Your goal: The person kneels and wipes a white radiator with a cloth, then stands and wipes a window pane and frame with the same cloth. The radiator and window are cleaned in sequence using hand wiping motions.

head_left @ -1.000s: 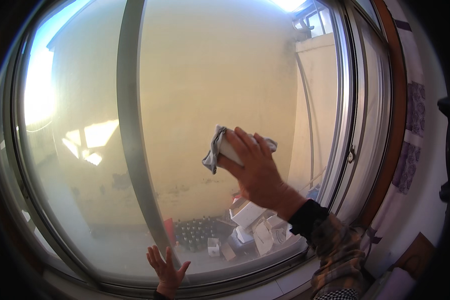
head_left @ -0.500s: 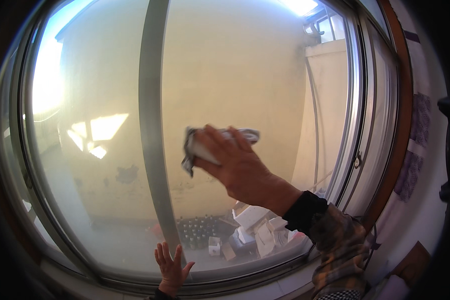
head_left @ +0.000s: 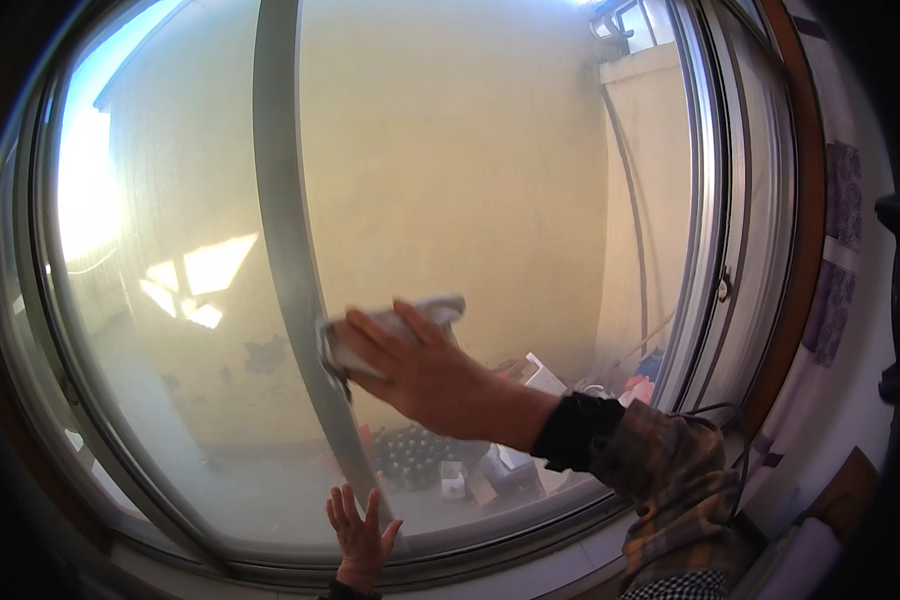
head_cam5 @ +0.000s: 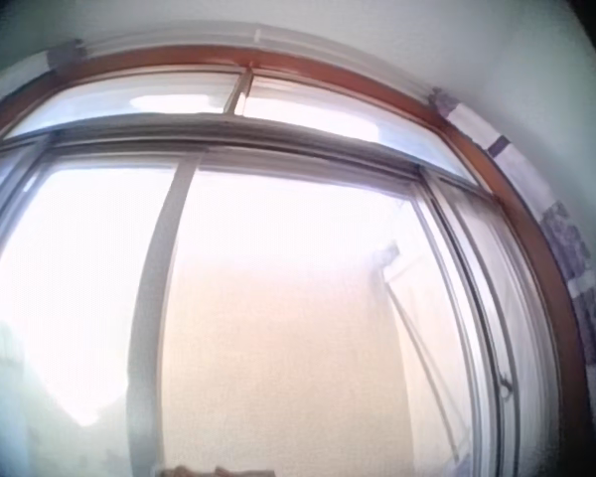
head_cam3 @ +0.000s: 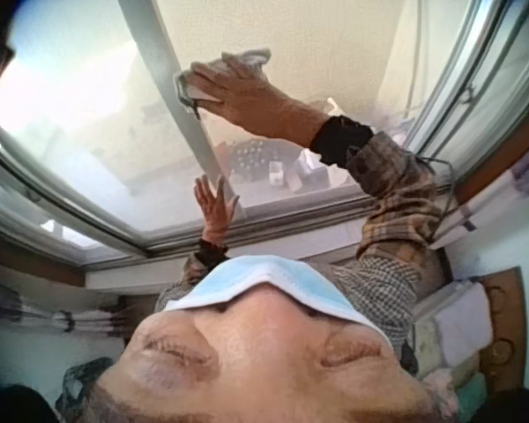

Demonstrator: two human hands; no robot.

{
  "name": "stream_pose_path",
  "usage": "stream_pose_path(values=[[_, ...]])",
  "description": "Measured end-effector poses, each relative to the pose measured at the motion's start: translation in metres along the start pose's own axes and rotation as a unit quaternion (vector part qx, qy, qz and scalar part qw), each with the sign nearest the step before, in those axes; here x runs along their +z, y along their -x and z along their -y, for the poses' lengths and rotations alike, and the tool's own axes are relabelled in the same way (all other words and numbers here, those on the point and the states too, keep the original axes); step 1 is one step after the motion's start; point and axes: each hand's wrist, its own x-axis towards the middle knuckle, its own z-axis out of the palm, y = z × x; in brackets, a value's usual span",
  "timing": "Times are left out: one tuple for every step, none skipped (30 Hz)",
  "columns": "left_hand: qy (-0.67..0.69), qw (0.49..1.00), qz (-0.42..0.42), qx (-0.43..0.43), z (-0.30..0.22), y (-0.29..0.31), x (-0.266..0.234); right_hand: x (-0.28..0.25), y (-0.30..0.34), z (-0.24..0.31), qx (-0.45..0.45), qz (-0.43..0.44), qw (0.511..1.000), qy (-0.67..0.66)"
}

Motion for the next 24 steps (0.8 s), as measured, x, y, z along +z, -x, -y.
stream_pose_path(values=[[-0.003,1.0,0.002,0.006,0.002,0.0,-0.001,0.005,0.013,0.007,-0.003,-0.008,1.0,-0.014],[-0.006,1.0,0.001,0.013,0.004,0.0,-0.001,0.008,0.025,0.001,0.026,-0.052,0.998,-0.008],[-0.007,1.0,0.001,0.015,0.005,0.0,-0.002,0.007,0.038,-0.009,0.055,-0.067,0.996,-0.008],[-0.008,1.0,0.003,0.016,0.005,0.0,-0.003,0.003,0.051,-0.023,0.076,-0.071,0.995,-0.003],[-0.008,1.0,0.003,0.022,0.005,0.0,-0.004,-0.003,0.066,-0.046,0.157,-0.086,0.984,-0.019],[-0.007,1.0,0.009,0.014,0.005,0.0,-0.004,-0.011,0.08,-0.074,0.226,-0.134,0.965,0.008],[-0.005,1.0,0.013,0.011,0.004,0.001,-0.005,-0.02,0.096,-0.099,0.284,-0.215,0.933,0.044],[-0.001,1.0,0.018,0.006,0.002,0.001,-0.005,-0.028,0.111,-0.121,0.31,-0.277,0.905,0.086],[-0.003,1.0,0.013,-0.003,0.0,0.001,-0.004,-0.03,0.122,-0.138,0.331,-0.327,0.878,0.113],[-0.002,1.0,0.009,-0.011,-0.003,0.001,-0.003,-0.029,0.131,-0.142,0.42,-0.35,0.836,0.052],[0.003,1.0,0.015,-0.023,-0.007,0.002,-0.001,-0.022,0.136,-0.136,0.4,-0.316,0.851,0.128],[0.006,1.0,-0.006,-0.026,-0.01,0.002,0.001,-0.014,0.141,-0.122,0.407,-0.291,0.846,0.185],[0.012,0.999,-0.019,-0.032,-0.012,0.001,0.003,-0.001,0.144,-0.098,0.393,-0.295,0.862,0.121],[0.021,0.999,-0.021,-0.04,-0.014,-0.001,0.006,0.016,0.145,-0.064,0.384,-0.289,0.875,0.057],[0.008,0.999,-0.029,-0.044,-0.015,-0.001,0.008,0.029,0.147,-0.028,0.377,-0.232,0.896,0.019],[0.007,0.998,-0.04,-0.042,-0.015,-0.002,0.009,0.038,0.149,0.005,0.334,-0.188,0.923,-0.019],[0.003,0.998,-0.044,-0.036,-0.015,-0.004,0.01,0.039,0.159,0.024,0.285,-0.067,0.956,-0.032],[0.004,0.998,-0.059,-0.028,-0.016,-0.004,0.01,0.042,0.168,0.03,0.239,-0.051,0.969,-0.03],[-0.001,0.999,-0.046,-0.029,-0.016,-0.006,0.01,0.041,0.177,0.026,0.243,-0.025,0.969,-0.03],[-0.002,0.999,-0.046,-0.03,-0.016,-0.006,0.01,0.037,0.187,0.011,0.236,-0.008,0.971,-0.024],[-0.002,0.998,-0.046,-0.031,-0.016,-0.007,0.009,0.031,0.197,-0.009,0.257,-0.006,0.966,0.016],[-0.003,0.998,-0.043,-0.035,-0.017,-0.007,0.008,0.027,0.204,-0.037,0.31,-0.06,0.948,0.033],[-0.002,0.998,-0.041,-0.038,-0.018,-0.007,0.007,0.019,0.215,-0.066,0.358,-0.113,0.925,0.053],[-0.002,0.998,-0.038,-0.042,-0.02,-0.008,0.006,0.014,0.223,-0.096,0.383,-0.205,0.899,0.055]])
